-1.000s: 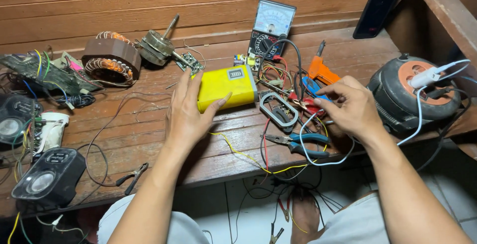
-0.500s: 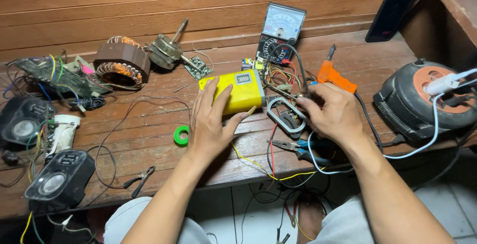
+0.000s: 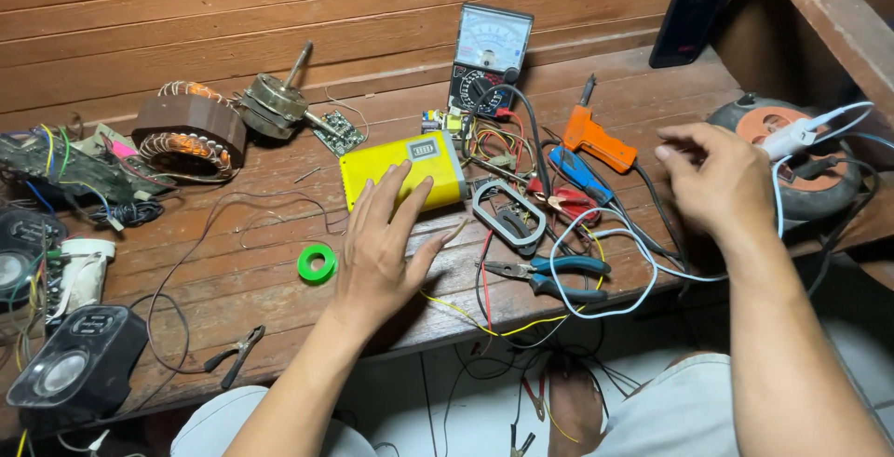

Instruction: Testing and troubleshooting an assembled yellow electronic device using a multimeter and connecting various wires on a repair bench.

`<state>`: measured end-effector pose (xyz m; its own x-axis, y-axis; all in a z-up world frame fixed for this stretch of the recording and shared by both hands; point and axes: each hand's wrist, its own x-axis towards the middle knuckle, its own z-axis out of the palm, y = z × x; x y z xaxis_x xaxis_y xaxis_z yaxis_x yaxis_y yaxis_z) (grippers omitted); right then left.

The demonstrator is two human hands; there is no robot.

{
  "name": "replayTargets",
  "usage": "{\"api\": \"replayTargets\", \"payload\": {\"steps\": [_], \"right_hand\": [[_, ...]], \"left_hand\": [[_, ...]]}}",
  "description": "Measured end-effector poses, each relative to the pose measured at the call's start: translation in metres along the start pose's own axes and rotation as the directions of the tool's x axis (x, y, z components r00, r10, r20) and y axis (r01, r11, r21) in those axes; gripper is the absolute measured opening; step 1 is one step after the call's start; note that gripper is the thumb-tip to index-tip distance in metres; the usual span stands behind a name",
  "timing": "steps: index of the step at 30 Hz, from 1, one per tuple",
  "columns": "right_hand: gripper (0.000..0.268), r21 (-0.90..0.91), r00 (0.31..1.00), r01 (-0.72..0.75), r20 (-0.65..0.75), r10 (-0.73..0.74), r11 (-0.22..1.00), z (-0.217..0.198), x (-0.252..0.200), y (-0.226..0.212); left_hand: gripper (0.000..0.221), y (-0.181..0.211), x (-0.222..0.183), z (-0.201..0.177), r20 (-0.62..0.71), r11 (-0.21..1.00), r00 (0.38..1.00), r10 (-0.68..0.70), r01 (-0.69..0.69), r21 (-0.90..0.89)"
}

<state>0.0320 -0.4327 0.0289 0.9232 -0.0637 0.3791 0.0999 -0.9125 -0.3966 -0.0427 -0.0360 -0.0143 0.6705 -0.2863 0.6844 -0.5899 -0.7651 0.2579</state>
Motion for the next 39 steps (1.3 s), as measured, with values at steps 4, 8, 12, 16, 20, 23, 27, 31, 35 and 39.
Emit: {"api": "replayTargets", "payload": {"steps": [4,8,12,16,20,23,27,31,35,39], "right_hand": [[0.024,-0.059,0.988,-0.150,0.026,0.152,0.987,-0.005,-0.002,0.037],[0.024,-0.056,0.985,-0.171,0.026,0.172,0.984,-0.017,-0.012,0.033],[0.021,-0.022,0.993,-0.122,0.001,0.122,0.992,-0.031,-0.022,0.026],[0.015,0.055,0.984,0.104,-0.148,-0.095,0.993,-0.056,-0.028,0.030],[0.016,0.159,0.992,0.036,-0.129,-0.015,0.987,-0.089,-0.030,0.023],[0.020,-0.111,0.983,0.139,0.133,-0.124,0.984,-0.088,-0.031,0.047],[0.038,-0.620,0.841,0.466,0.532,-0.099,0.631,-0.051,-0.050,0.061],[0.028,-0.646,0.828,0.556,0.490,-0.274,0.524,-0.030,-0.069,0.076],[0.012,-0.592,0.810,0.585,0.407,-0.421,0.554,-0.028,-0.074,0.091],[0.022,-0.519,0.888,0.458,0.297,-0.350,0.722,-0.037,-0.081,0.087]], "left_hand": [[0.059,-0.001,0.003,-0.002,-0.001,1.000,1.000,-0.006,0.006,-0.028],[0.059,0.000,0.002,-0.003,0.002,1.000,1.000,-0.003,0.003,-0.014],[0.062,0.001,0.001,-0.006,0.030,1.000,1.000,0.008,-0.008,0.000],[0.061,0.000,0.003,-0.013,0.024,1.000,1.000,0.008,-0.008,-0.004],[0.063,-0.006,0.005,-0.013,0.002,1.000,1.000,0.003,-0.003,-0.020],[0.063,-0.007,0.006,-0.010,-0.006,1.000,1.000,0.006,-0.007,-0.009],[0.064,-0.007,0.002,-0.011,-0.002,1.000,1.000,-0.013,0.013,0.026],[0.070,-0.008,0.001,-0.012,-0.009,1.000,1.000,0.000,0.000,0.015],[0.068,-0.011,0.001,-0.010,-0.024,1.000,1.000,-0.012,0.012,0.017],[0.067,-0.012,0.001,-0.009,-0.017,1.000,1.000,-0.013,0.014,0.020]]}}
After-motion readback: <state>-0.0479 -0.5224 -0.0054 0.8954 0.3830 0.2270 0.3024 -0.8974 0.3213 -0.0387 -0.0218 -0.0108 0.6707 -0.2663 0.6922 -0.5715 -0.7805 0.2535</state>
